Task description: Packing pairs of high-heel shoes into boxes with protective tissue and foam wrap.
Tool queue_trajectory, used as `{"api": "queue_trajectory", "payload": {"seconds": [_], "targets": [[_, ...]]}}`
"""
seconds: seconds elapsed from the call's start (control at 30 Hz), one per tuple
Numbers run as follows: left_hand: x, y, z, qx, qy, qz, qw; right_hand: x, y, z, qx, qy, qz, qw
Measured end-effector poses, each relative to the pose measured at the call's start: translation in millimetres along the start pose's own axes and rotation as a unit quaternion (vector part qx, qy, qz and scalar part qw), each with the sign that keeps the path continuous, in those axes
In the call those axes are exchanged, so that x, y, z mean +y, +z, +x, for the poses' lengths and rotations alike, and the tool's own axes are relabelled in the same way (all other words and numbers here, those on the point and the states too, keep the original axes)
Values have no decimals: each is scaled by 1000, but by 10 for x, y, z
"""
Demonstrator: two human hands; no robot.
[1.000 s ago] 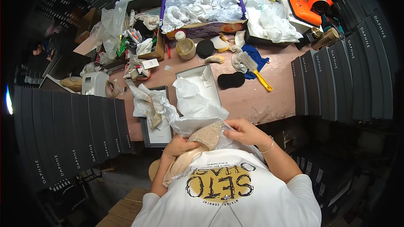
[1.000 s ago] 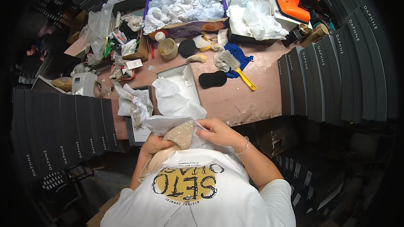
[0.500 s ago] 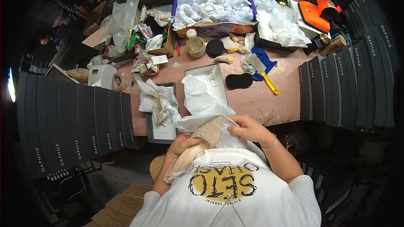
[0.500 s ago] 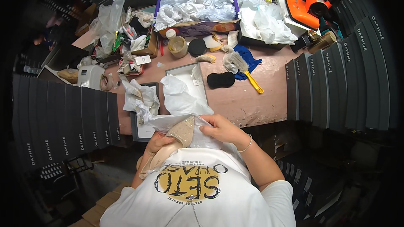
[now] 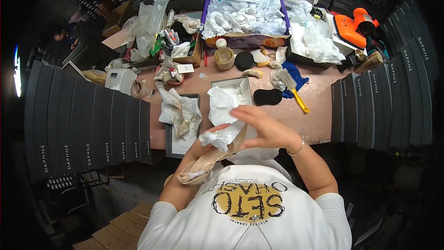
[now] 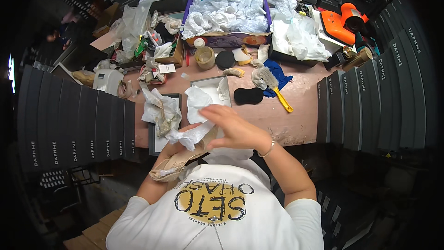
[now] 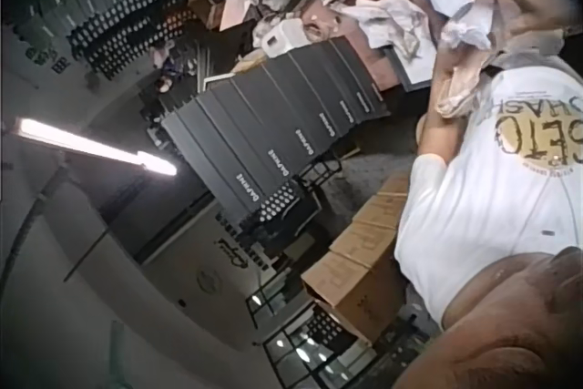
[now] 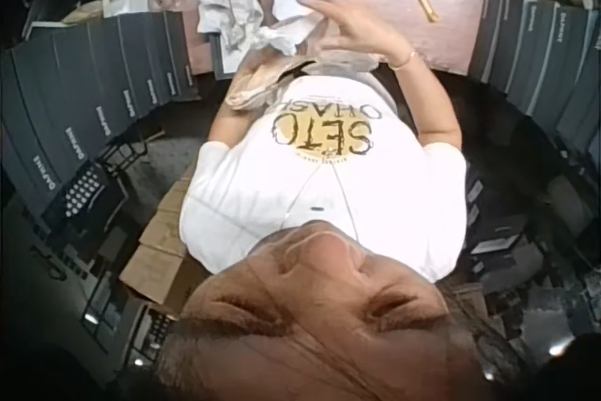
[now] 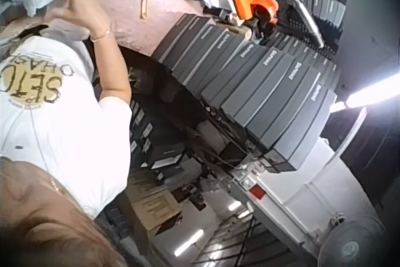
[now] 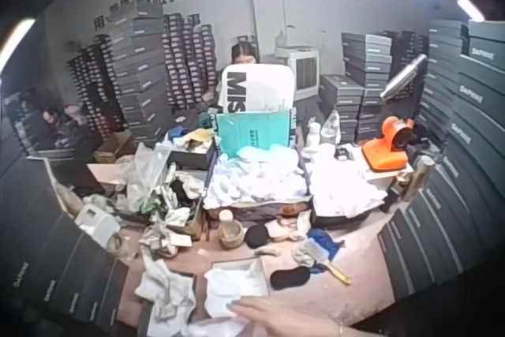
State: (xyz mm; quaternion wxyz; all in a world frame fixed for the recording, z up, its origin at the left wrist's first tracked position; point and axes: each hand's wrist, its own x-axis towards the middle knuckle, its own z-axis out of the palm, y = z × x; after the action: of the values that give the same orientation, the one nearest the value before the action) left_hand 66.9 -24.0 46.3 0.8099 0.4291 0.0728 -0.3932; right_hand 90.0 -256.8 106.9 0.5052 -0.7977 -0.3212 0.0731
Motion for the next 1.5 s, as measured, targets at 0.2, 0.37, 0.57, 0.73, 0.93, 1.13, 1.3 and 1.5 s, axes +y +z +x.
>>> {"api": "queue_trajectory", "payload": {"seconds": [0.2, 0.37, 0.57, 0.73, 0.93, 1.13, 1.3, 1.5], "targets": [[-25, -221, 237, 0, 98, 62, 993, 65, 457, 39, -66, -76, -262, 960], [-233, -180, 192, 4, 82, 13, 997, 162, 514, -174, -85, -68, -282, 953], [-101, -137, 104, -119, 87, -94, 985, 129, 514, -182, -68, -87, -322, 940], [-122, -125, 227, 26, 122, 122, 985, 135, 390, -195, -11, -60, -228, 972], [-93, -119, 238, 17, 124, 71, 990, 616, -127, -210, 100, 133, -44, 985], [-231, -374, 532, 173, 227, 134, 949, 878, -130, -117, 74, 286, 244, 924], [-566, -120, 813, 275, 230, 84, 930, 637, 465, 306, 143, 148, -52, 977], [-442, -314, 492, 41, 82, -162, 983, 405, 601, -21, -9, 36, -191, 981]]}}
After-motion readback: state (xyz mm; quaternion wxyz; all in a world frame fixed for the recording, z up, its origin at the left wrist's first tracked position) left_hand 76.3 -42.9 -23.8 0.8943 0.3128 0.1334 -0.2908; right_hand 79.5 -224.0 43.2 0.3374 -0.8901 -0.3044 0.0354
